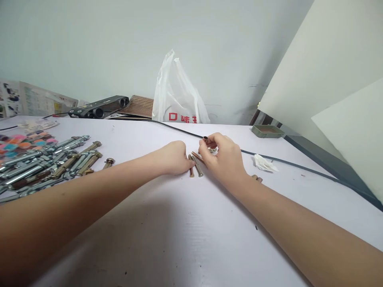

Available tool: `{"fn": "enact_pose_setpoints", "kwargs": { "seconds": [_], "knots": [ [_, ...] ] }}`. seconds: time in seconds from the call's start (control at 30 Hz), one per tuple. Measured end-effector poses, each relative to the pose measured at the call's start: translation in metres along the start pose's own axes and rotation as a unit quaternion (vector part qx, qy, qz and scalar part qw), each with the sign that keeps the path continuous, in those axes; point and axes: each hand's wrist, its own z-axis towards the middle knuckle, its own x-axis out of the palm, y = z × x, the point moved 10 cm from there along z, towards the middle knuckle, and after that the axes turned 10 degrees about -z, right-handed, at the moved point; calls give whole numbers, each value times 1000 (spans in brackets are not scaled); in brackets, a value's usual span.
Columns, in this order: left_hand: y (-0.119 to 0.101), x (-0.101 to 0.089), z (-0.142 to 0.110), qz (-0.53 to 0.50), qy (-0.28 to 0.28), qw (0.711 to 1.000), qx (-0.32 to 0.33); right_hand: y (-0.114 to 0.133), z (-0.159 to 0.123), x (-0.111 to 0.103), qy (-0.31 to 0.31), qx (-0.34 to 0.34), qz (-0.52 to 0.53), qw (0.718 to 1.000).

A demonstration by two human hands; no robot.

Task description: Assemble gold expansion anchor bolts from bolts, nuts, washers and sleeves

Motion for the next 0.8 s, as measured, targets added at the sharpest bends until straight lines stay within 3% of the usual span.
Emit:
{"fn": "enact_pose_setpoints", "kwargs": {
  "seconds": [0.1,0.17,0.33,0.47,0.57,0.8],
  "knots": [
    [14,-2,-10,-98,23,994,-35,13,-5,-4,-30,-43,38,998],
    [20,-4,-17,-155,18,988,-7,22,-8,-5,-39,-72,77,994],
    [12,-13,-37,-148,-39,976,155,32,-12,0,3,-79,162,984],
    [-8,-21,-52,-49,-96,957,268,43,-13,-14,-38,-108,112,987],
    [-8,-19,-50,-51,-93,956,275,51,-15,-15,-35,-137,75,987],
    [1,-14,-44,-98,-81,955,267,49,-11,-26,-60,-112,87,988]
  ]
}}
